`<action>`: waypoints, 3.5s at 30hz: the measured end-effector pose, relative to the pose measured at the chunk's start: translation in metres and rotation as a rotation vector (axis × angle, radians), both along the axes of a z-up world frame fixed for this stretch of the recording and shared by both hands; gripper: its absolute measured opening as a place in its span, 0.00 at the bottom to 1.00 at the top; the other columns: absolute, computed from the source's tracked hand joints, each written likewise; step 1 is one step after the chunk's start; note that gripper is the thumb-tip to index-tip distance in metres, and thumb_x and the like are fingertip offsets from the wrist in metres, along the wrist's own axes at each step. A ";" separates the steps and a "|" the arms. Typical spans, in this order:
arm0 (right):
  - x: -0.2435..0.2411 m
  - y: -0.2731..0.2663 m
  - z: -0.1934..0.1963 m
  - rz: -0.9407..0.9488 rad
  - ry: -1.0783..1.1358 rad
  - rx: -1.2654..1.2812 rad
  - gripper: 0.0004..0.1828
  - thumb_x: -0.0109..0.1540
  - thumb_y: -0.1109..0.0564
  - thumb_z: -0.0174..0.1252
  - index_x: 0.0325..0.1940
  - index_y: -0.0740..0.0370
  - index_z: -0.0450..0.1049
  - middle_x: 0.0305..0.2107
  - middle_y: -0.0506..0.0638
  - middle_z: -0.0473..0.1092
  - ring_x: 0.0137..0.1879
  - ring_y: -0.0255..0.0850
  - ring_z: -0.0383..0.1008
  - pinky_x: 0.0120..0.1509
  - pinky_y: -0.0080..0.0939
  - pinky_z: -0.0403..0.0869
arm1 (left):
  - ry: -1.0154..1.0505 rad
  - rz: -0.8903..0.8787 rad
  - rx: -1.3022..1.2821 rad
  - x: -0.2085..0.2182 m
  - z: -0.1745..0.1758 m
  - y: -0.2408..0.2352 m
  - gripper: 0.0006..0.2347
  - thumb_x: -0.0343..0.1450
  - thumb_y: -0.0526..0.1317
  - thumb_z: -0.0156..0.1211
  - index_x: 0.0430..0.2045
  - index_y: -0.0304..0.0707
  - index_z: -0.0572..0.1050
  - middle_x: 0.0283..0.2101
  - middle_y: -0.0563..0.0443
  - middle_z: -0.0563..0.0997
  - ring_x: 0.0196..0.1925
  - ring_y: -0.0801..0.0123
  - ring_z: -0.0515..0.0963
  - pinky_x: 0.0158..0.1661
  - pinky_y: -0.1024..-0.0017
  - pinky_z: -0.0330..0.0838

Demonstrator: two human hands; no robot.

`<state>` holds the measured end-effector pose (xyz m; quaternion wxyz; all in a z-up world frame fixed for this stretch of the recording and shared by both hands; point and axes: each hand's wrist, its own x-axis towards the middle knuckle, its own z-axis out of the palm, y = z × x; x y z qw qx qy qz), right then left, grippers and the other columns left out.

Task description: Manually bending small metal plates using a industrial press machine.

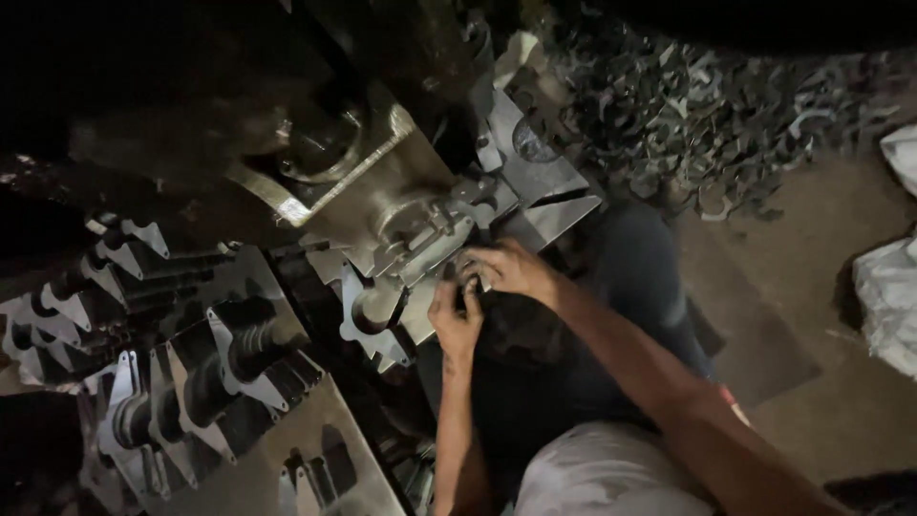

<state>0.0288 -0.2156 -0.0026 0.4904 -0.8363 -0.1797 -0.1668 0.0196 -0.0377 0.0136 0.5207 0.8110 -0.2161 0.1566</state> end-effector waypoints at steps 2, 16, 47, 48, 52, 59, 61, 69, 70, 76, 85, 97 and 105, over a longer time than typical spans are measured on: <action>-0.004 0.004 0.029 0.007 0.012 0.039 0.12 0.66 0.59 0.56 0.53 0.58 0.76 0.34 0.56 0.79 0.40 0.50 0.82 0.43 0.48 0.79 | -0.036 -0.002 0.044 -0.003 0.005 0.000 0.03 0.71 0.33 0.63 0.35 0.33 0.78 0.35 0.39 0.81 0.37 0.46 0.82 0.39 0.60 0.76; -0.035 -0.005 -0.004 -0.493 0.021 0.018 0.17 0.65 0.56 0.62 0.56 0.62 0.74 0.44 0.60 0.78 0.46 0.57 0.81 0.50 0.49 0.79 | -0.844 -0.006 0.804 0.048 0.060 -0.016 0.18 0.71 0.36 0.55 0.57 0.36 0.75 0.60 0.44 0.76 0.50 0.57 0.79 0.43 0.62 0.70; 0.016 0.022 0.013 -0.413 -0.216 0.144 0.14 0.69 0.65 0.50 0.56 0.67 0.77 0.49 0.62 0.70 0.51 0.52 0.78 0.52 0.46 0.82 | -0.123 0.326 -0.152 0.029 0.019 0.021 0.03 0.71 0.27 0.60 0.35 0.32 0.77 0.38 0.42 0.79 0.41 0.49 0.80 0.43 0.61 0.75; 0.015 0.022 0.011 -0.452 -0.230 0.118 0.13 0.69 0.64 0.51 0.55 0.66 0.78 0.48 0.62 0.70 0.50 0.54 0.77 0.51 0.46 0.81 | -0.110 0.318 -0.156 0.029 0.019 0.022 0.03 0.71 0.27 0.60 0.34 0.32 0.77 0.38 0.41 0.79 0.41 0.50 0.80 0.42 0.62 0.75; 0.013 0.022 0.007 -0.515 -0.253 0.049 0.12 0.69 0.61 0.55 0.53 0.67 0.79 0.43 0.61 0.72 0.46 0.55 0.76 0.47 0.49 0.78 | -0.114 0.308 -0.134 0.029 0.016 0.023 0.03 0.71 0.26 0.60 0.34 0.32 0.77 0.38 0.41 0.79 0.40 0.50 0.80 0.42 0.62 0.74; 0.003 0.020 -0.006 -0.548 -0.192 0.001 0.09 0.68 0.58 0.57 0.45 0.67 0.78 0.40 0.62 0.70 0.45 0.58 0.73 0.48 0.54 0.74 | -0.129 0.311 -0.131 0.022 0.019 0.024 0.05 0.71 0.29 0.62 0.38 0.33 0.77 0.41 0.40 0.81 0.45 0.49 0.81 0.48 0.62 0.75; 0.012 0.019 0.005 -0.552 -0.225 -0.038 0.09 0.68 0.58 0.59 0.45 0.67 0.79 0.42 0.64 0.71 0.48 0.60 0.73 0.49 0.56 0.73 | -0.144 0.326 -0.139 0.027 0.027 0.024 0.06 0.71 0.29 0.64 0.40 0.33 0.77 0.41 0.39 0.81 0.45 0.48 0.81 0.48 0.63 0.75; 0.003 0.006 0.011 -0.446 0.156 -0.044 0.15 0.69 0.53 0.63 0.55 0.64 0.75 0.31 0.61 0.76 0.36 0.56 0.79 0.41 0.51 0.75 | -0.118 0.643 0.524 0.013 0.066 0.101 0.18 0.67 0.33 0.64 0.50 0.25 0.75 0.45 0.31 0.78 0.45 0.40 0.79 0.44 0.59 0.75; -0.001 0.006 0.020 -0.432 0.157 -0.042 0.15 0.69 0.53 0.63 0.55 0.64 0.75 0.31 0.61 0.76 0.36 0.56 0.79 0.41 0.51 0.75 | -0.116 0.657 0.528 0.015 0.039 0.115 0.18 0.67 0.33 0.64 0.50 0.25 0.75 0.45 0.31 0.78 0.45 0.40 0.79 0.44 0.59 0.75; -0.013 -0.056 0.002 -0.386 -0.585 -0.799 0.17 0.67 0.60 0.54 0.59 0.65 0.76 0.41 0.62 0.77 0.41 0.55 0.81 0.45 0.50 0.79 | -0.471 1.234 0.978 0.053 -0.096 0.156 0.04 0.72 0.35 0.61 0.34 0.33 0.75 0.32 0.40 0.80 0.34 0.54 0.81 0.36 0.63 0.75; -0.022 -0.096 -0.027 -0.242 0.141 -0.081 0.22 0.78 0.48 0.32 0.51 0.67 0.66 0.40 0.54 0.62 0.47 0.41 0.61 0.54 0.34 0.62 | 0.098 0.900 0.797 0.065 -0.081 0.168 0.09 0.71 0.43 0.59 0.27 0.36 0.74 0.28 0.42 0.78 0.30 0.50 0.81 0.31 0.59 0.76; -0.074 0.049 -0.018 0.114 0.685 0.290 0.17 0.67 0.44 0.54 0.47 0.57 0.80 0.22 0.45 0.75 0.25 0.29 0.73 0.28 0.32 0.72 | -0.004 0.848 0.642 0.028 0.049 0.115 0.13 0.69 0.38 0.63 0.43 0.27 0.77 0.40 0.32 0.83 0.33 0.52 0.83 0.32 0.64 0.76; -0.082 0.053 0.046 0.055 1.058 0.865 0.24 0.66 0.39 0.49 0.42 0.62 0.75 0.23 0.51 0.74 0.23 0.40 0.72 0.26 0.40 0.68 | 0.511 0.263 -0.555 0.000 -0.019 0.041 0.12 0.69 0.39 0.73 0.24 0.35 0.72 0.21 0.58 0.70 0.21 0.79 0.67 0.21 0.74 0.58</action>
